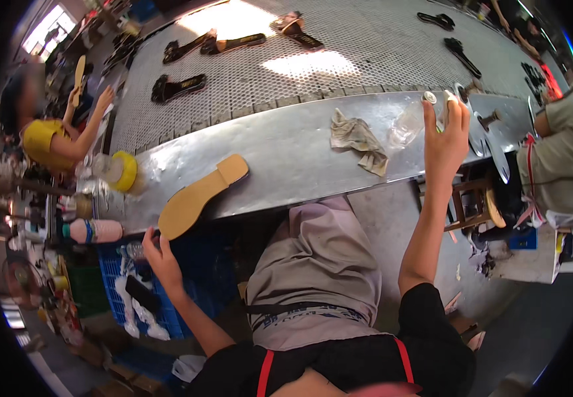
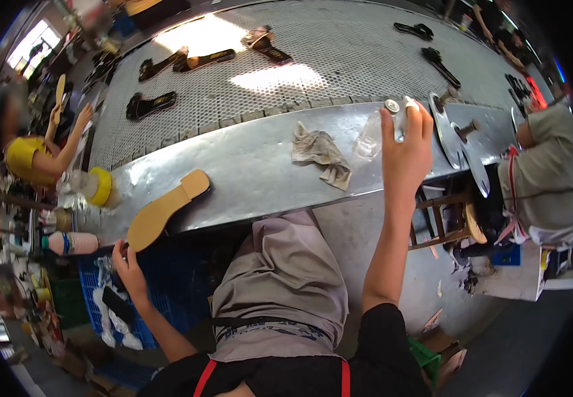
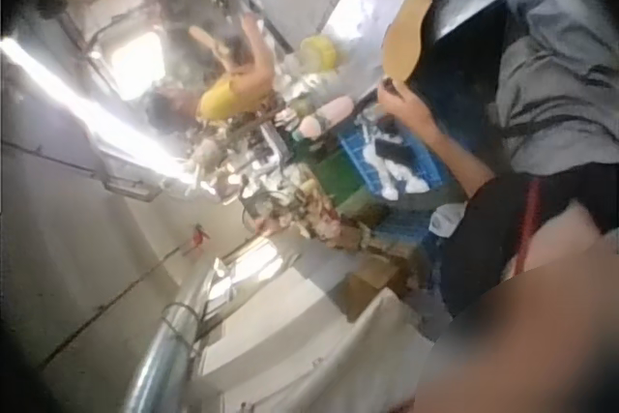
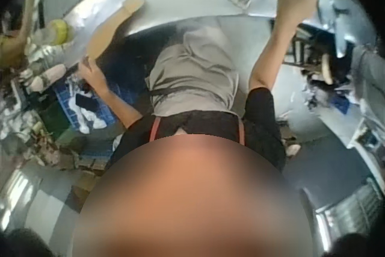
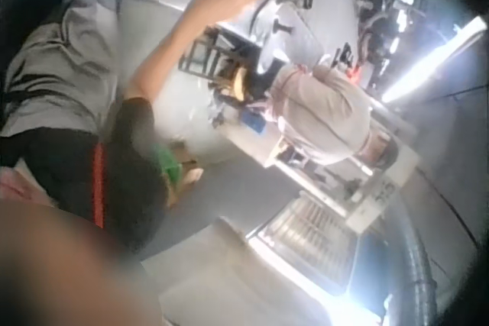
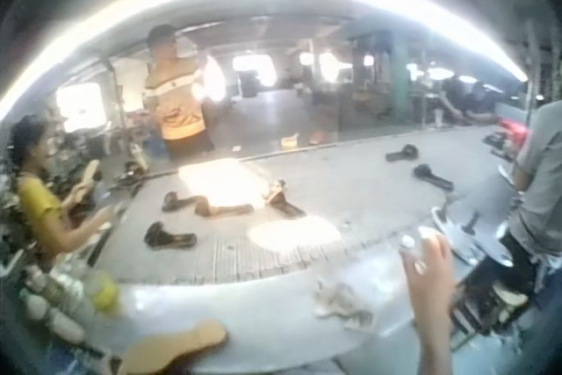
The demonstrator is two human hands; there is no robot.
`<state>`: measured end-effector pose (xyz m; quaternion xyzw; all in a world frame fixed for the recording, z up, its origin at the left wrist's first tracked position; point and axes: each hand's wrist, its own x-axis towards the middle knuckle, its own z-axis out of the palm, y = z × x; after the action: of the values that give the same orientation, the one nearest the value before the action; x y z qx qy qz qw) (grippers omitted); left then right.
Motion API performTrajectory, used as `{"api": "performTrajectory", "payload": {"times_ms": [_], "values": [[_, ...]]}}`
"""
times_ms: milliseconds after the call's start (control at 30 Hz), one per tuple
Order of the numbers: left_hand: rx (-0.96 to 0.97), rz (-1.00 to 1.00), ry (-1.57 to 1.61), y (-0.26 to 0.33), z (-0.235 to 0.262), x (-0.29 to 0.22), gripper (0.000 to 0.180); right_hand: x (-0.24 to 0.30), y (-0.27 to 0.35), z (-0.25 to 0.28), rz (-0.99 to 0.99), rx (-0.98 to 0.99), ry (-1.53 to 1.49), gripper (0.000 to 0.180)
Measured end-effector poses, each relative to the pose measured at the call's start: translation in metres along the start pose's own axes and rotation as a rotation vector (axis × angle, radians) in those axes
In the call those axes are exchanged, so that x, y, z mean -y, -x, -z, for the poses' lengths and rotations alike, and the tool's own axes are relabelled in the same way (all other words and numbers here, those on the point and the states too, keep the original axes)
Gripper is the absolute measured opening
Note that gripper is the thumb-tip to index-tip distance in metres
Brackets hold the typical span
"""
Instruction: The recorder is cleaning and inspecting sandal components on a factory assembly line.
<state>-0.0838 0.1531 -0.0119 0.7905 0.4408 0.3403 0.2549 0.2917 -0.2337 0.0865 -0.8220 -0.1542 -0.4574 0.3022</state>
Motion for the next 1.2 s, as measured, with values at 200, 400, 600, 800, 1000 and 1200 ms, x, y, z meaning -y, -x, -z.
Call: {"api": "performTrajectory", "payload": {"times_ms": [200, 400, 600, 800, 1000, 1200], "values": [[0.217, 0.401, 0.501, -0.013, -0.019, -0.020, 0.039, -0.036, 0.015, -0.035, -0.044, 0.124, 0.269, 0.036], [0.154, 0.321, 0.693, -0.020, -0.029, -0.010, 0.036, -0.043, 0.022, -0.035, -0.219, 0.190, 0.146, 0.023], [0.105, 0.056, 0.711, -0.023, -0.012, 0.045, 0.043, -0.072, 0.018, -0.054, -0.769, -0.163, -0.776, 0.016], [0.181, -0.029, 0.819, -0.043, -0.043, 0.005, 0.037, -0.070, 0.004, -0.002, -1.148, -0.399, -1.164, 0.019], [0.162, 0.064, 0.925, -0.054, -0.076, 0.022, 0.029, -0.045, 0.031, -0.047, -0.257, -0.028, -0.378, 0.019], [0.044, 0.078, 0.871, -0.051, -0.103, -0.001, 0.022, -0.024, 0.022, -0.040, -0.115, 0.177, -0.169, 0.023]]}}
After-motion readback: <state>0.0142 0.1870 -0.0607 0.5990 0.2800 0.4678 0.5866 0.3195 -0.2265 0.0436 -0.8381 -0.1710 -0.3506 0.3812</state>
